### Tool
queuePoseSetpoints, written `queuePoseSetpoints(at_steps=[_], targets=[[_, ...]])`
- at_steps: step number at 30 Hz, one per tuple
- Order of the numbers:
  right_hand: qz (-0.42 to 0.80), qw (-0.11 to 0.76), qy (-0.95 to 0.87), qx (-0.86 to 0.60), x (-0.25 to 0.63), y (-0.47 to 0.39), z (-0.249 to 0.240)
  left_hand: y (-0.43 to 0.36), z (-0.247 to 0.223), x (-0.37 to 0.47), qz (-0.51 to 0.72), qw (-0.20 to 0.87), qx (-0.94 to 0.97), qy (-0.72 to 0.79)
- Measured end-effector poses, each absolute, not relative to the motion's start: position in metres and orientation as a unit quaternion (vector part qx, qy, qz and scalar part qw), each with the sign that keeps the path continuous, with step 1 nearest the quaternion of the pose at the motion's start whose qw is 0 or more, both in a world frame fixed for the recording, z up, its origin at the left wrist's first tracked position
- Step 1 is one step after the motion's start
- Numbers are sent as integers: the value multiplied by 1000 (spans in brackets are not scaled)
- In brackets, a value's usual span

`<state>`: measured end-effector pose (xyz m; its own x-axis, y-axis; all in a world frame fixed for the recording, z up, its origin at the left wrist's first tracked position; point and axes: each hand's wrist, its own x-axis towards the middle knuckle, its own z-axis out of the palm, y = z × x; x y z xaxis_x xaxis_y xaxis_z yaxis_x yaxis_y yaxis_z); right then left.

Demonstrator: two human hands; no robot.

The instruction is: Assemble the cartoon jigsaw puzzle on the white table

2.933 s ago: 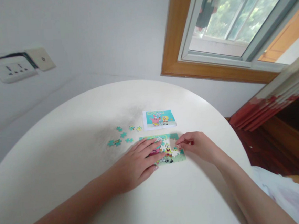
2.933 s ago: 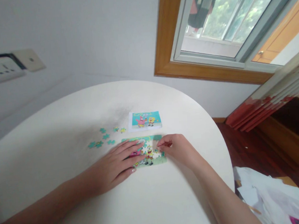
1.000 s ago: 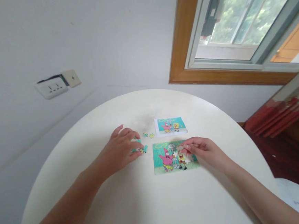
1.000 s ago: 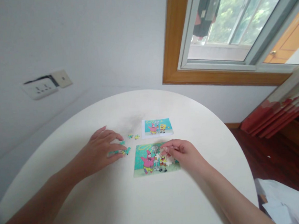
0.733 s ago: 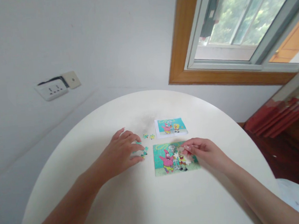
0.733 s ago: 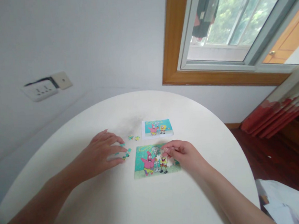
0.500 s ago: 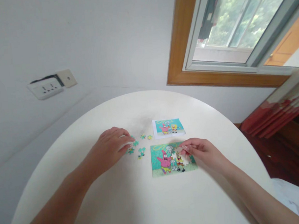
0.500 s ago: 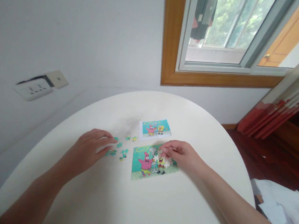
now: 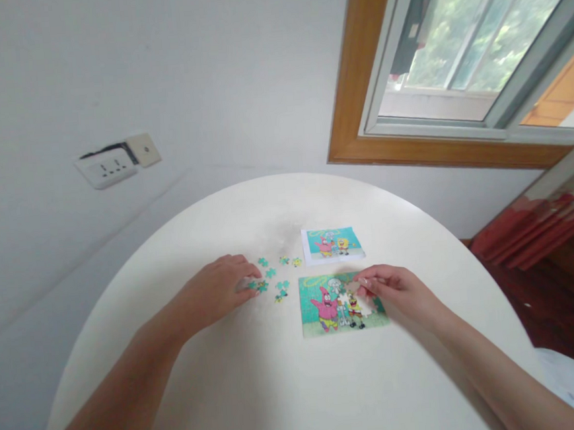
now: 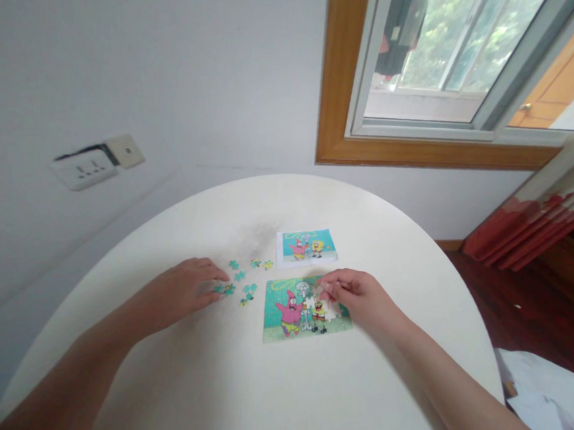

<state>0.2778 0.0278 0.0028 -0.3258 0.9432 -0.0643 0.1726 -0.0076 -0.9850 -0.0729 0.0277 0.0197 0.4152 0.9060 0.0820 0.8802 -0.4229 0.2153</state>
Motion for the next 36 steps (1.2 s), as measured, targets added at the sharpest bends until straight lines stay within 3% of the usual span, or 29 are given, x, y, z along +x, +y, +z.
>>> queuePoseSetpoints(at_steps=[11, 19, 25, 36], targets=[[494, 361, -640, -465, 275, 31, 6, 31, 18, -64, 110, 70, 848, 514], [237, 223, -889, -322, 203, 53, 22, 35, 15, -64, 135, 96, 860, 482], [97, 138, -899, -405, 173, 85, 15, 37, 15, -73, 176, 30, 823, 539], [37, 69, -911, -405, 155, 98, 20, 39, 6, -71, 186, -8, 785, 591]])
